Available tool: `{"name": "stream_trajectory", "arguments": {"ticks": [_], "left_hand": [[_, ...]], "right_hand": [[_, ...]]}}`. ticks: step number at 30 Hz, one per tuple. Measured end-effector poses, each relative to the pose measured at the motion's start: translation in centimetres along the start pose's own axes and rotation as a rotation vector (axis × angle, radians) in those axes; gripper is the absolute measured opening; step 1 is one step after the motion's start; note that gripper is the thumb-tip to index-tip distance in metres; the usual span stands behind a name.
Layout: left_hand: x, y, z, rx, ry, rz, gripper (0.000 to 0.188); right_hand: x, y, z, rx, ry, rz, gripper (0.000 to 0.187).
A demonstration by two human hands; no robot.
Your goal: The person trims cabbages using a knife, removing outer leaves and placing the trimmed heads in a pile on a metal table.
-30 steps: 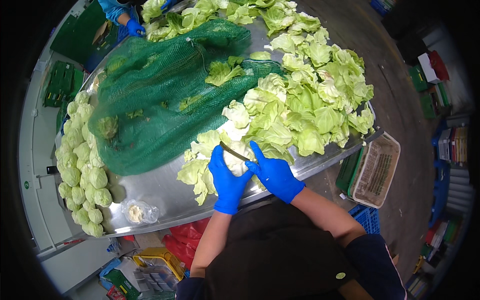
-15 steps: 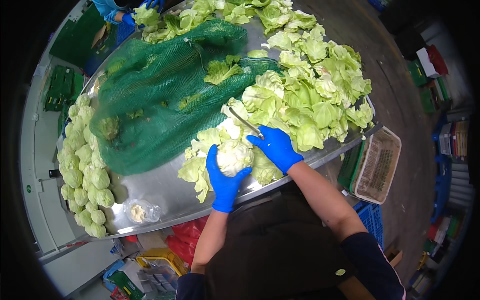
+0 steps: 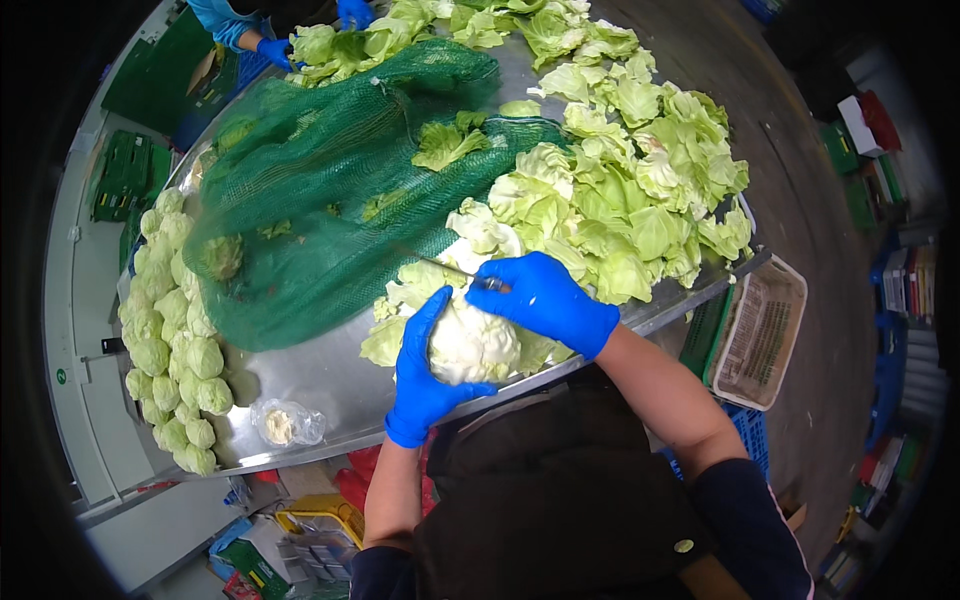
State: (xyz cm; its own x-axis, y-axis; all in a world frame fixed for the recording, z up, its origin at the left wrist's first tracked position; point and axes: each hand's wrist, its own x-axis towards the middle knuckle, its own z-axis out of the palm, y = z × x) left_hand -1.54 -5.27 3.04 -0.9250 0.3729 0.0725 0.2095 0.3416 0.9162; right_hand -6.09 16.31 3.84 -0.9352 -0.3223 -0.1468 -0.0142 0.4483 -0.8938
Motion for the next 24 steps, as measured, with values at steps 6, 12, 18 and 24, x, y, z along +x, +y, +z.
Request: {"name": "stream_trajectory", "arguments": {"ticks": [6, 12, 18, 24], "left_hand": [[0.3, -0.3, -0.3, -0.303, -0.089, -0.04, 0.12], [0.8, -0.3, -1.2, -0.184, -0.188, -0.025, 0.122], [-1.4, -1.7, 0.6, -0.984, 0.258, -0.321, 0.122], [-3.4, -6.3, 0.5, -1.295, 0.462, -0.374, 0.077]], "right_hand": [[-0.7, 3.0, 0.9, 0.344, 0.112, 0.066, 0.042], [-0.3, 2.0, 0.3, -0.082, 0.125, 0.002, 0.033], [-1.4, 4.5, -0.4, 0.605, 0.098, 0.542, 0.027], [-3.2, 5.3, -4.8, 0.567, 0.328, 0.461, 0.027]]}}
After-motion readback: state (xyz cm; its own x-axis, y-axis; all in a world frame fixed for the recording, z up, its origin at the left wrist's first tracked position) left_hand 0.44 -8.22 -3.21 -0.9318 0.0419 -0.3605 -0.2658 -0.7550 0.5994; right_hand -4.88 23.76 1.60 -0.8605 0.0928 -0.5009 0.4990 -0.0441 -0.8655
